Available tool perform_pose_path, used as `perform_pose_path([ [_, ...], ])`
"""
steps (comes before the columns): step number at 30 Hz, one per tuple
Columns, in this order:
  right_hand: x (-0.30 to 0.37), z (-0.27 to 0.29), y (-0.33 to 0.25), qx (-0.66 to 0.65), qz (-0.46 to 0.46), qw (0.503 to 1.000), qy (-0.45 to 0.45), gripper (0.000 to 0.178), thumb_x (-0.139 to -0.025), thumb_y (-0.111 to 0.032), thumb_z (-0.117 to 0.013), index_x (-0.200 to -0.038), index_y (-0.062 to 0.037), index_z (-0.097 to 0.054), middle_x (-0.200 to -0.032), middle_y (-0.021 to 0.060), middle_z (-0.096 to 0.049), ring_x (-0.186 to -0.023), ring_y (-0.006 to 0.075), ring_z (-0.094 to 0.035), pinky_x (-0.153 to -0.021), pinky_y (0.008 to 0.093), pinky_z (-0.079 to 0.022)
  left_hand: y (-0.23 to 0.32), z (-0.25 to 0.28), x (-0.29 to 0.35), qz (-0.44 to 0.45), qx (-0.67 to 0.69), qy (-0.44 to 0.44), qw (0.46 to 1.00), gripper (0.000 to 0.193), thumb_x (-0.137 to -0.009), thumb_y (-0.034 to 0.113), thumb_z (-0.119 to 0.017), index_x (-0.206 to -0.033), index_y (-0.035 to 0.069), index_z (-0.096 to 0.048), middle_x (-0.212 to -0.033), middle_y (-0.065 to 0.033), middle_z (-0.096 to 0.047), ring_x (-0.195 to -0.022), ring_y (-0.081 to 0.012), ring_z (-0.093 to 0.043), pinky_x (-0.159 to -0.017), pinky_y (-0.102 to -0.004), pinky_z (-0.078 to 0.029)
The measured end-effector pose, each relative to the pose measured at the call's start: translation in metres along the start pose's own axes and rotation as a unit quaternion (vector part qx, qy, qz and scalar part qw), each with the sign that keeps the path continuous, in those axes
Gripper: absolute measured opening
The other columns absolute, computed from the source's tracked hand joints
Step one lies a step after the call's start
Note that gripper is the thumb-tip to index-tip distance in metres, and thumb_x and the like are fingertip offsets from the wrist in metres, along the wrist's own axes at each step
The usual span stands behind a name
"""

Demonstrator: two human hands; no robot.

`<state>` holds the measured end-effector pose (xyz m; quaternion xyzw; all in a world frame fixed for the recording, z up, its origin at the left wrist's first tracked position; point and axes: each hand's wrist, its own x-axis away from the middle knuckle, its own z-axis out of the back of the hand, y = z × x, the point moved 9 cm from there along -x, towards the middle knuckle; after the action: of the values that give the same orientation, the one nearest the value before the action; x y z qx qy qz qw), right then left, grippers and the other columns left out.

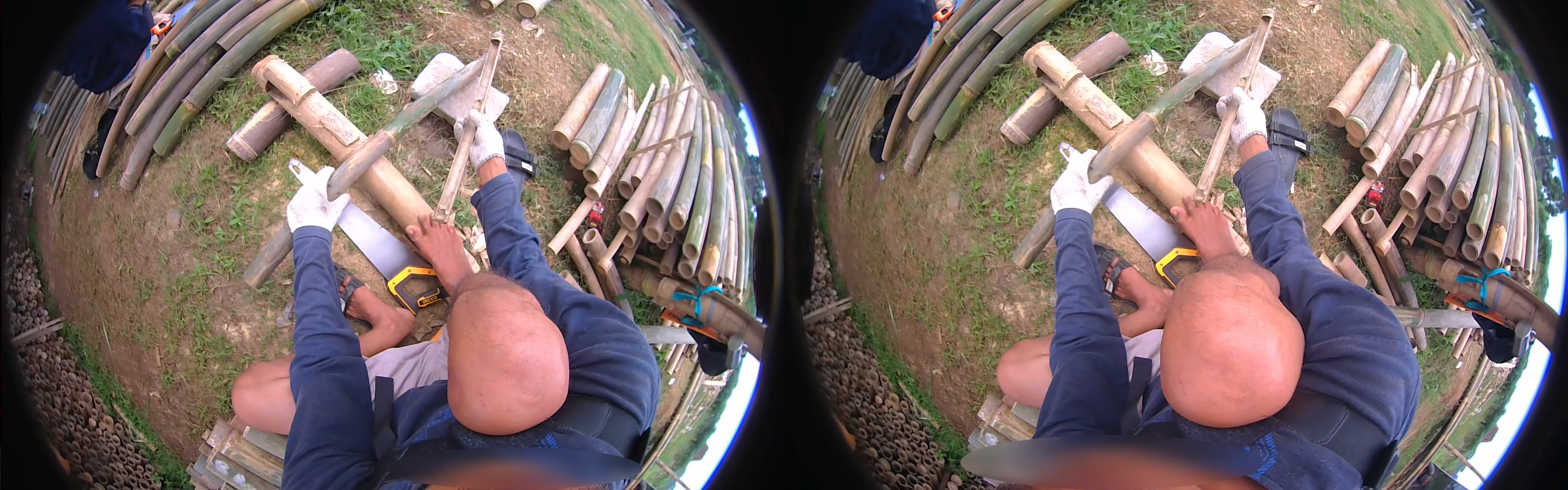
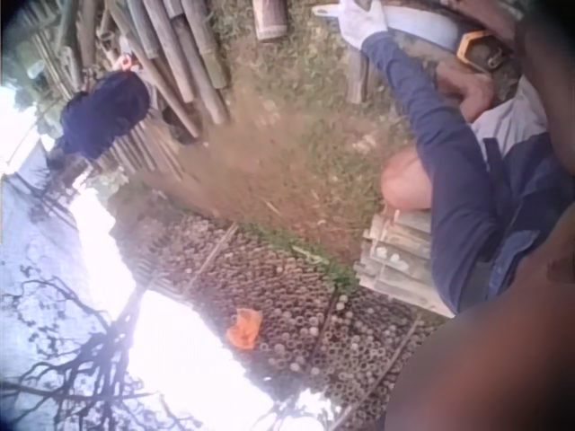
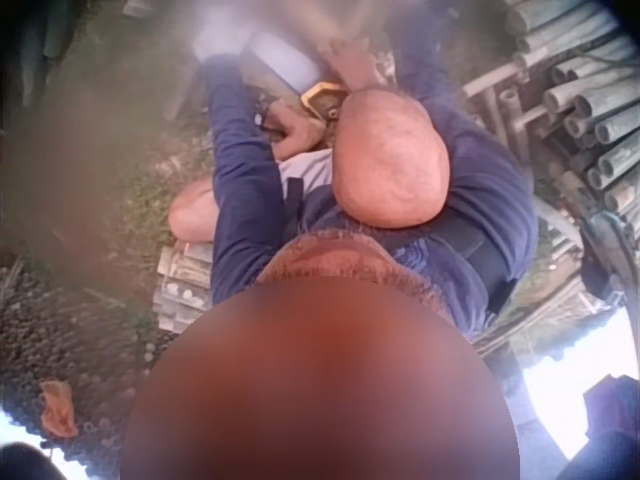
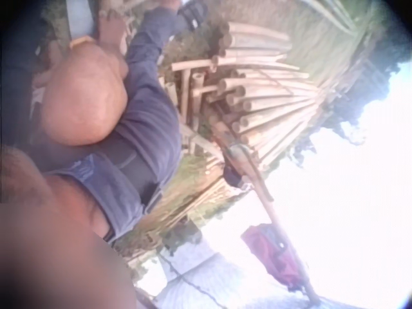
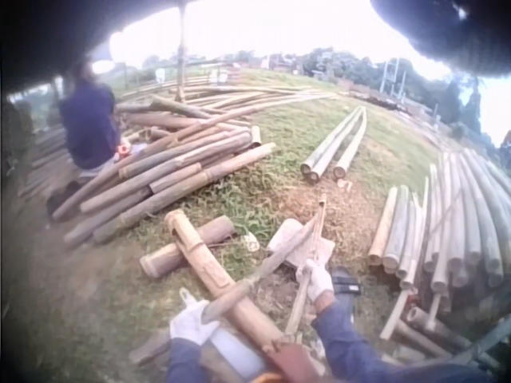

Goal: The person sits on the ground and uses a hand saw to cut bamboo poles into shorter sections. They repeatedly position the bamboo on a makeshift support, saw through it, and then move the cut pieces aside.

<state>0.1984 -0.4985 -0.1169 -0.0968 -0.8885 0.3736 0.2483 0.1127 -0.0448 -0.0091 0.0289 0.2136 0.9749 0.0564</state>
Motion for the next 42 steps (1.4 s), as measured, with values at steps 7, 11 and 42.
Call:
perform_pose_path([
  [7, -0.008, -0.009, -0.03, 0.091, 0.181, 0.979, 0.017, 0.025, -0.107, -0.029, -0.068, -0.121, -0.0103, -0.06, -0.098, 0.008, -0.067, -0.073, 0.0229, -0.065, -0.052, 0.0366, -0.057, -0.002, -0.003, -0.003, 0.002, 0.007, -0.012, 1.0, 0.07, -0.086, 0.044, -0.086, -0.148, 0.025, -0.061, -0.129, -0.0143, -0.076, -0.112, -0.0359, -0.075, -0.097, -0.0465, -0.06],
  [11, 0.005, -0.037, -0.006, 0.157, 0.057, 0.985, 0.031, 0.025, -0.107, -0.029, -0.066, -0.123, -0.0102, -0.06, -0.087, 0.0091, -0.067, -0.061, 0.0245, -0.063, -0.047, 0.0382, -0.055, -0.002, -0.005, -0.003, 0.009, 0.011, -0.029, 0.999, 0.069, -0.086, 0.044, -0.085, -0.148, 0.025, -0.061, -0.13, -0.0139, -0.075, -0.112, -0.0356, -0.075, -0.097, -0.0462, -0.06],
  [42, -0.048, -0.083, 0.046, 0.288, -0.011, 0.957, -0.011, 0.042, -0.109, -0.041, -0.061, -0.14, -0.0128, -0.055, -0.125, 0.0121, -0.067, -0.11, 0.0313, -0.07, -0.087, 0.0582, -0.063, -0.003, -0.001, -0.004, 0.033, -0.022, -0.042, 0.998, 0.069, -0.085, 0.047, -0.083, -0.147, 0.026, -0.063, -0.14, -0.0121, -0.072, -0.119, -0.0341, -0.074, -0.101, -0.0451, -0.059],
])
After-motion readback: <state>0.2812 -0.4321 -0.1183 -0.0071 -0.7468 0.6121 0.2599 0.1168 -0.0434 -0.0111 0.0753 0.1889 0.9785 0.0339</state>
